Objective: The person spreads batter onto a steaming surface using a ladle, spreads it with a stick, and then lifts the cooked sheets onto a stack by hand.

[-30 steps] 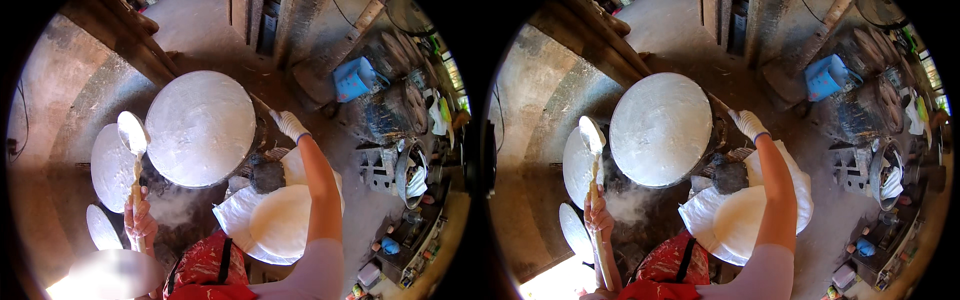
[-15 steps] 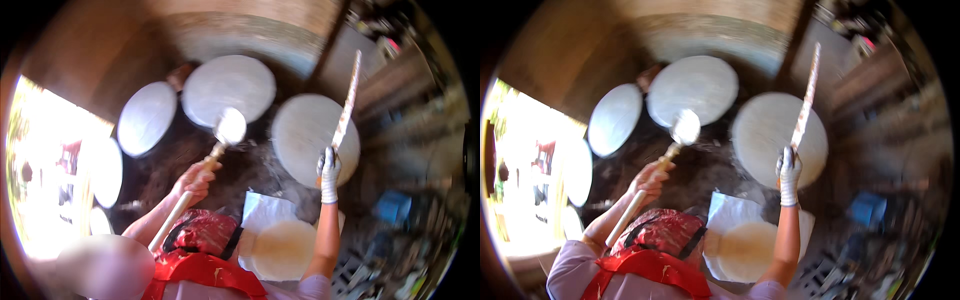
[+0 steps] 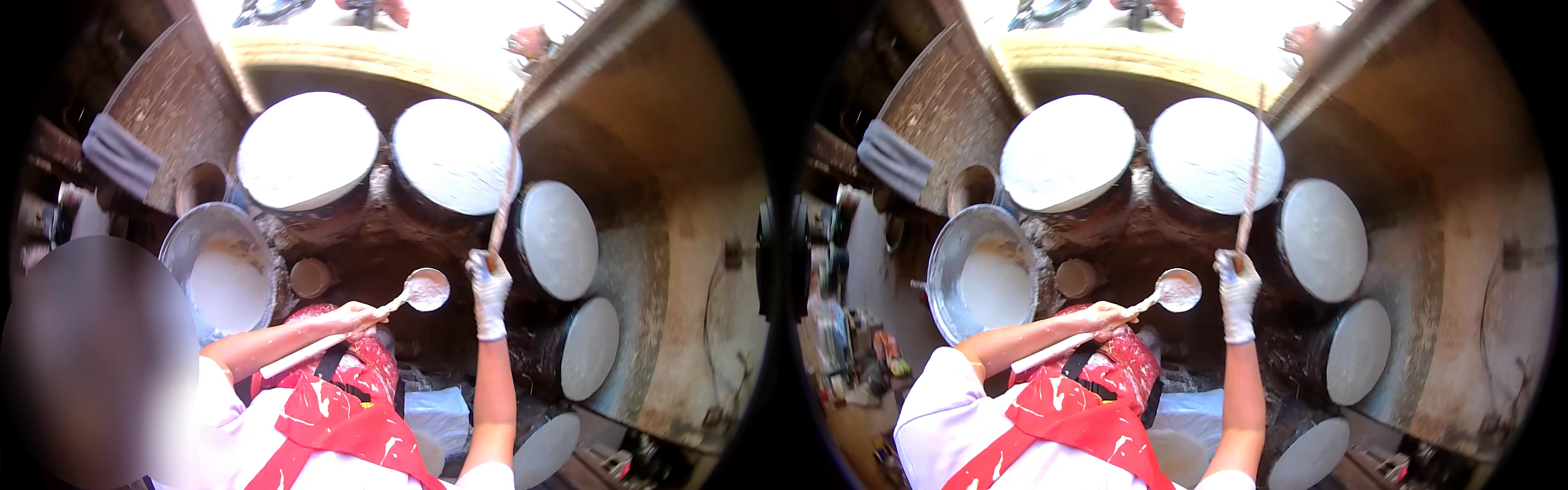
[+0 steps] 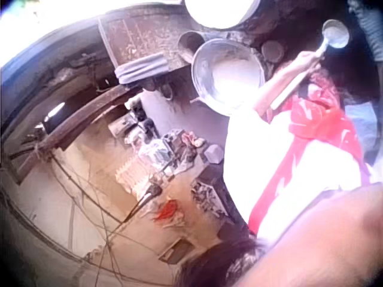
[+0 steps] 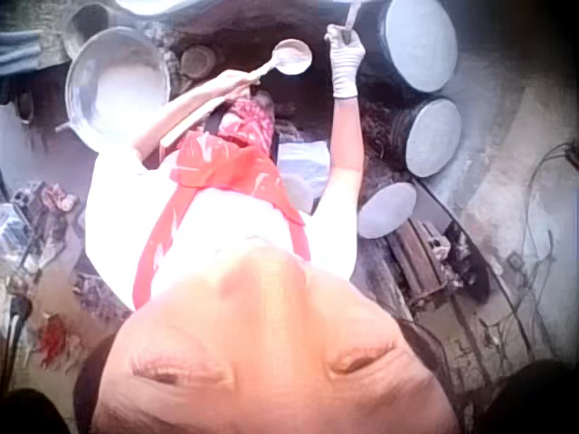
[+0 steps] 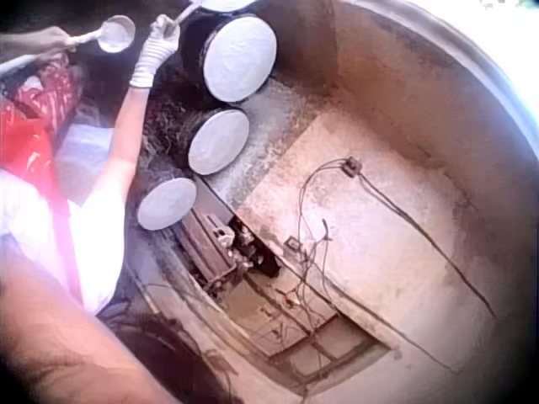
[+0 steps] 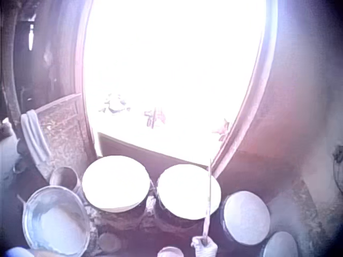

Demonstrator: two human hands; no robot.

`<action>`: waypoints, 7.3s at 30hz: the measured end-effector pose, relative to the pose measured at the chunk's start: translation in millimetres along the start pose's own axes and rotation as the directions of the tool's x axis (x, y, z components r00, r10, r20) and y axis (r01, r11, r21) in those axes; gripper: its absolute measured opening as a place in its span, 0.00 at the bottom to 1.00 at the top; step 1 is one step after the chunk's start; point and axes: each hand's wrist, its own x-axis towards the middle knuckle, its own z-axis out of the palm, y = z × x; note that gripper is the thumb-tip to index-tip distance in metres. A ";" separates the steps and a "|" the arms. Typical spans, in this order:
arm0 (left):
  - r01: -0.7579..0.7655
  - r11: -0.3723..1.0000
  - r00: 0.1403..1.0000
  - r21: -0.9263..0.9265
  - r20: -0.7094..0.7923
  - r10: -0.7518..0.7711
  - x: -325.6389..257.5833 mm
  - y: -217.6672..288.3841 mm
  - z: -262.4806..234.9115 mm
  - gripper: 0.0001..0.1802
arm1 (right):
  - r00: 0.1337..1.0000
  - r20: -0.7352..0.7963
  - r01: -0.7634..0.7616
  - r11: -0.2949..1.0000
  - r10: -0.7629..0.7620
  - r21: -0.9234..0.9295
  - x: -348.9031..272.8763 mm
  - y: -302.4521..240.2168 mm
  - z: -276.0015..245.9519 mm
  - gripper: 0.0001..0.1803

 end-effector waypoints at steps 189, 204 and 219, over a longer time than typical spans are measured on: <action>-0.772 0.414 0.542 -0.482 -0.840 0.032 -62.7 -162.3 -172.5 0.30 | 0.153 0.380 -0.700 0.372 0.912 -0.610 -23.9 327.3 70.4 0.17; 0.447 0.827 0.139 0.340 -0.940 0.312 -39.0 -165.3 -379.5 0.16 | 0.464 0.600 0.072 0.647 0.652 -0.759 -112.4 204.8 244.1 0.18; 0.468 0.881 0.097 0.071 -0.995 0.028 -25.3 -163.3 -384.2 0.19 | 0.425 0.334 -0.428 0.512 0.841 -0.744 -136.9 227.8 312.1 0.15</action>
